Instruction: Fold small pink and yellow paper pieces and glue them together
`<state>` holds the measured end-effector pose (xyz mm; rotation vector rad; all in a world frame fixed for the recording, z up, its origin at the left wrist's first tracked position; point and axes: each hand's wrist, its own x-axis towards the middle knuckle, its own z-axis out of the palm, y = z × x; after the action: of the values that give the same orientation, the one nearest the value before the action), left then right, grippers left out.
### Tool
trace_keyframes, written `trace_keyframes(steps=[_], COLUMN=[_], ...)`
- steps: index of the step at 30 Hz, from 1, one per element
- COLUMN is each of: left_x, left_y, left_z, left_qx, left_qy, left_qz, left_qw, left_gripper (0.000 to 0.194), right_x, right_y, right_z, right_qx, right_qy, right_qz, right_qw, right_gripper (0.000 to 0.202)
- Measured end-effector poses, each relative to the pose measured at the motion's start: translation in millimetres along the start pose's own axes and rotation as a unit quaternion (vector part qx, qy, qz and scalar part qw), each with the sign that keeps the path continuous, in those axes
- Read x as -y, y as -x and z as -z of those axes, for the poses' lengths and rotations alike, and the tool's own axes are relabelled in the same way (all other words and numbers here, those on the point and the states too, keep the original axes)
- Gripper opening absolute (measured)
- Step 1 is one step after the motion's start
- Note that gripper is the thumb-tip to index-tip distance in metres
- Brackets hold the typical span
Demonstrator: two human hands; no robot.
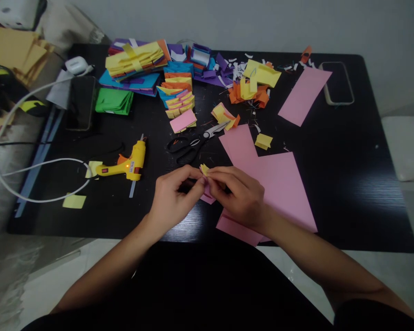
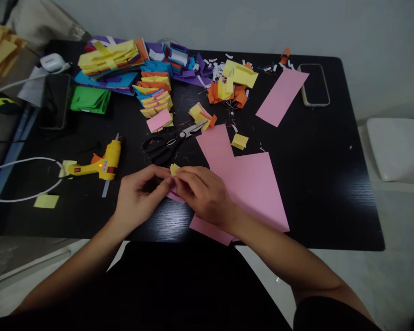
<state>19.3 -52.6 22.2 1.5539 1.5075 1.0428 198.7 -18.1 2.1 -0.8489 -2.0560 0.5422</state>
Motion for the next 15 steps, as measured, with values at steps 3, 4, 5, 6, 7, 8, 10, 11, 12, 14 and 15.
trace_keyframes(steps=[3,4,5,6,7,8,10,11,12,14,15], left_x=[-0.9,-1.0,-1.0,-0.8,-0.6,-0.2,0.4,0.7,0.9,1.0,1.1], left_y=[0.3,0.3,0.3,0.2,0.2,0.2,0.3,0.3,0.4,0.4,0.4], left_z=[-1.0,-1.3,-1.6,-1.8,-2.0,-2.2,-2.6,-2.7,-2.7,-2.7,-2.7], left_qx=[-0.006,-0.008,-0.011,-0.013,-0.015,-0.015,-0.016,-0.017,-0.018,-0.022,-0.023], left_qy=[-0.005,-0.004,-0.005,-0.005,-0.005,-0.004,-0.001,0.002,0.005,0.012,0.016], left_qz=[-0.008,-0.009,-0.009,-0.01,-0.011,-0.013,-0.015,-0.016,-0.017,-0.015,-0.014], left_qw=[1.0,1.0,1.0,1.0,1.0,1.0,1.0,1.0,1.0,1.0,1.0], left_gripper=[0.009,0.009,0.008,0.008,0.007,0.007,0.006,0.006,0.006,0.006,0.006], right_x=[0.5,0.7,0.8,0.8,0.7,0.5,0.2,0.1,0.1,0.3,0.4], right_y=[-0.2,-0.4,-0.5,-0.5,-0.5,-0.4,-0.4,-0.5,-0.7,-1.5,-2.0], right_z=[0.4,0.4,0.2,0.0,-0.3,-0.7,-1.1,-1.1,-1.0,-0.5,-0.3], right_qx=[-0.014,-0.02,-0.024,-0.029,-0.033,-0.037,-0.047,-0.05,-0.052,-0.057,-0.06], right_qy=[0.009,0.01,0.01,0.009,0.009,0.009,0.012,0.013,0.014,0.013,0.012], right_qz=[0.001,0.004,0.007,0.01,0.013,0.015,0.013,0.011,0.008,0.004,0.004], right_qw=[1.0,1.0,1.0,0.999,0.999,0.999,0.999,0.999,0.998,0.998,0.998], right_gripper=[0.017,0.017,0.017,0.017,0.017,0.016,0.016,0.016,0.016,0.017,0.017])
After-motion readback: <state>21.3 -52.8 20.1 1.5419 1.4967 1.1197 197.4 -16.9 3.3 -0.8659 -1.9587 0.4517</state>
